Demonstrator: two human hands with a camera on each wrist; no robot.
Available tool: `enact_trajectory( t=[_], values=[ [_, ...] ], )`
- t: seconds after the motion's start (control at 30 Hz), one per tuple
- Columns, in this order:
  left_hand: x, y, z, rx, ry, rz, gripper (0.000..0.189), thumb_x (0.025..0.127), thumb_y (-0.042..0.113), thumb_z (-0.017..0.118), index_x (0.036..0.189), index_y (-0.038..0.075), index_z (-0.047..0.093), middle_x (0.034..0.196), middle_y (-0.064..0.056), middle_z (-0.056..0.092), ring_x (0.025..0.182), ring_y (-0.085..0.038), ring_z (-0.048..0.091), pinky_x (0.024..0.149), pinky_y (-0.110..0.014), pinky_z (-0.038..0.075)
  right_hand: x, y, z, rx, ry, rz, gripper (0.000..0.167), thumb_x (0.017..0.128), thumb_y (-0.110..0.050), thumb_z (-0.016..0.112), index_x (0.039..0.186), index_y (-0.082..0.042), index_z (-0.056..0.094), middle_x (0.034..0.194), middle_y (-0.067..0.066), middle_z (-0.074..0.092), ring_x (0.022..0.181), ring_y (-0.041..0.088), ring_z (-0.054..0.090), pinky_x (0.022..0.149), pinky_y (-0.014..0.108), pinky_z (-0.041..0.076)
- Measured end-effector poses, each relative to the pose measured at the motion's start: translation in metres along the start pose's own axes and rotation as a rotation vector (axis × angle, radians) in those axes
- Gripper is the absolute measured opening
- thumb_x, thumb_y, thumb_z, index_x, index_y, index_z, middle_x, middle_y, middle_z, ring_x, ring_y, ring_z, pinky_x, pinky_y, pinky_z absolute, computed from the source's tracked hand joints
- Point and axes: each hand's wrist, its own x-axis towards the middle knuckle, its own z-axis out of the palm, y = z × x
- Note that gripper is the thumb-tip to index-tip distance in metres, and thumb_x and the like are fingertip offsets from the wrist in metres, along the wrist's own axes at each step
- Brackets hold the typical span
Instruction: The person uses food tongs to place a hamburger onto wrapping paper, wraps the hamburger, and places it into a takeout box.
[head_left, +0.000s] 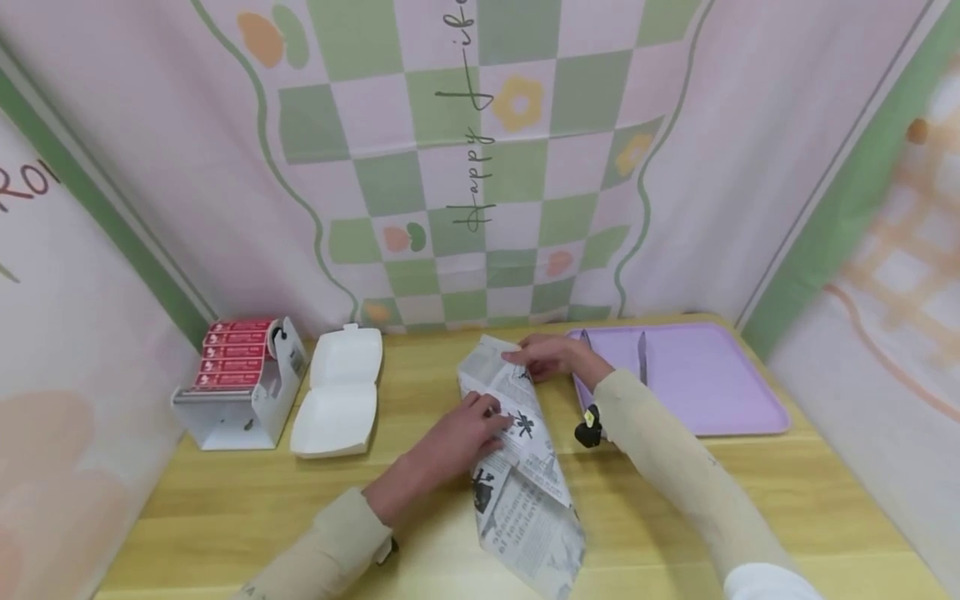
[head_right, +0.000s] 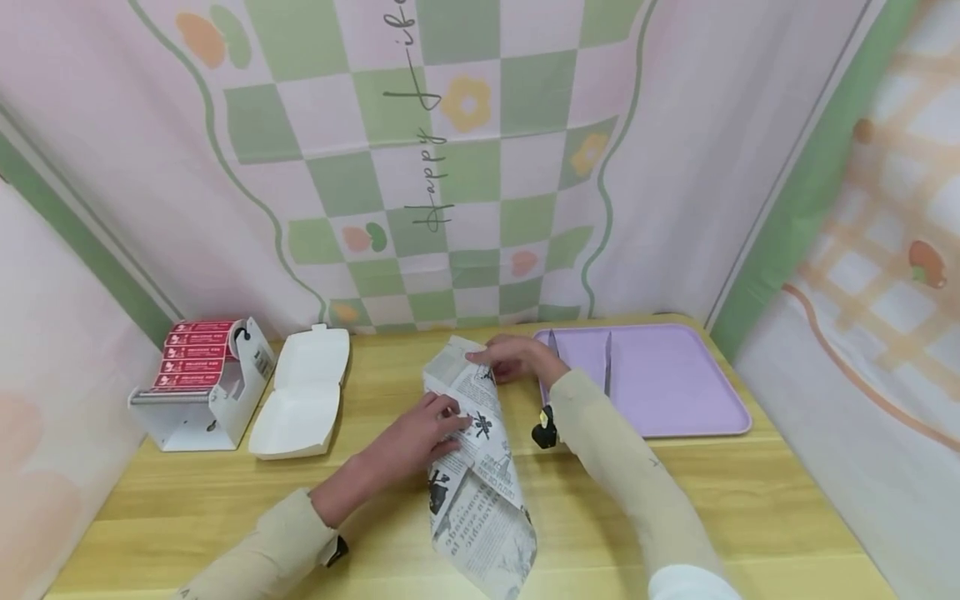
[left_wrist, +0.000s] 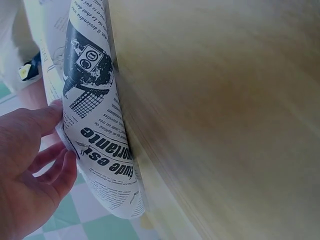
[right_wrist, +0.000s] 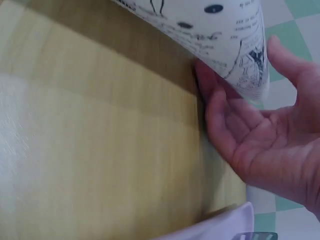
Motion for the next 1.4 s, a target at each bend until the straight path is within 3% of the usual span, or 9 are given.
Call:
enact_trajectory(
  t=[0.13,0.33,0.47,0.67,0.73,0.9,1.0,1.23,1.4],
  values=[
    [-0.001,0.000,-0.001,-0.025,-0.012,0.007,0.037,0.098,0.027,0.064,0.133,0.015,0.063,0.144,-0.007,0.055,0.133,-0.022,0.051,0.113,-0.034,0.044,-0.002,0.005,0.006,0.109,0.004,-0.047,0.040,0.100,-0.013,0.059,0.132,0.009,0.050,0.103,0.003,0.070,0.092,0.013,0.068,0.089,0.030,0.058],
    [-0.003,0.000,0.001,-0.047,0.010,0.043,0.038,0.099,0.023,0.061,0.136,0.012,0.059,0.148,-0.010,0.053,0.139,-0.026,0.049,0.116,-0.039,0.040,-0.004,0.015,0.013,0.150,0.190,-0.147,0.032,0.096,-0.003,0.061,0.121,0.017,0.056,0.082,-0.002,0.071,0.076,0.010,0.067,0.076,0.025,0.059],
    [-0.004,0.000,0.004,-0.113,-0.004,0.017,0.039,0.101,0.022,0.058,0.139,0.012,0.057,0.152,-0.010,0.049,0.144,-0.029,0.042,0.118,-0.043,0.037,-0.007,0.017,0.017,0.141,0.264,-0.172,0.035,0.097,-0.008,0.061,0.123,0.016,0.057,0.083,0.002,0.071,0.075,0.009,0.067,0.074,0.024,0.059],
    [-0.005,-0.001,0.008,-0.246,-0.013,-0.061,0.039,0.102,0.021,0.057,0.140,0.014,0.056,0.157,-0.011,0.042,0.150,-0.032,0.030,0.122,-0.046,0.030,-0.021,0.011,0.023,-0.216,0.505,-0.271,0.049,0.099,-0.021,0.060,0.139,0.005,0.049,0.135,0.029,0.057,0.116,0.038,0.063,0.098,0.044,0.054],
    [-0.006,-0.001,0.009,-0.259,0.002,-0.074,0.039,0.101,0.020,0.058,0.140,0.014,0.057,0.157,-0.014,0.040,0.150,-0.036,0.029,0.122,-0.048,0.029,-0.038,0.006,0.030,-0.363,0.554,-0.325,0.051,0.099,-0.023,0.061,0.141,0.002,0.048,0.137,0.029,0.056,0.122,0.044,0.059,0.101,0.050,0.051],
    [-0.007,-0.001,0.009,-0.300,0.080,-0.115,0.040,0.099,0.017,0.060,0.139,0.013,0.058,0.157,-0.020,0.039,0.148,-0.043,0.030,0.120,-0.055,0.029,-0.095,0.007,0.067,-0.575,0.451,-0.485,0.065,0.092,-0.026,0.070,0.144,0.003,0.043,0.143,0.031,0.049,0.126,0.049,0.052,0.104,0.061,0.045],
    [-0.009,-0.002,0.008,-0.344,0.155,-0.144,0.044,0.097,0.009,0.059,0.140,0.009,0.055,0.155,-0.022,0.040,0.145,-0.042,0.035,0.118,-0.055,0.033,-0.118,0.018,0.093,-0.662,0.367,-0.506,0.084,0.085,-0.030,0.078,0.150,-0.001,0.034,0.152,0.034,0.034,0.137,0.052,0.038,0.110,0.067,0.036],
    [-0.016,-0.007,0.014,-0.592,0.297,-0.322,0.055,0.088,-0.012,0.057,0.140,-0.002,0.045,0.147,-0.025,0.044,0.129,-0.039,0.052,0.106,-0.050,0.048,-0.128,0.031,0.130,-0.681,0.345,-0.429,0.119,0.070,-0.029,0.090,0.159,-0.013,0.013,0.162,0.034,-0.001,0.149,0.054,0.008,0.118,0.068,0.019],
    [-0.017,-0.007,0.018,-0.763,0.284,-0.471,0.048,0.093,0.000,0.061,0.138,-0.005,0.045,0.137,-0.029,0.050,0.115,-0.041,0.061,0.095,-0.049,0.055,-0.126,0.035,0.135,-0.638,0.326,-0.399,0.117,0.072,-0.007,0.082,0.161,-0.017,0.006,0.164,0.027,-0.008,0.152,0.048,0.001,0.118,0.064,0.018]
  ],
)
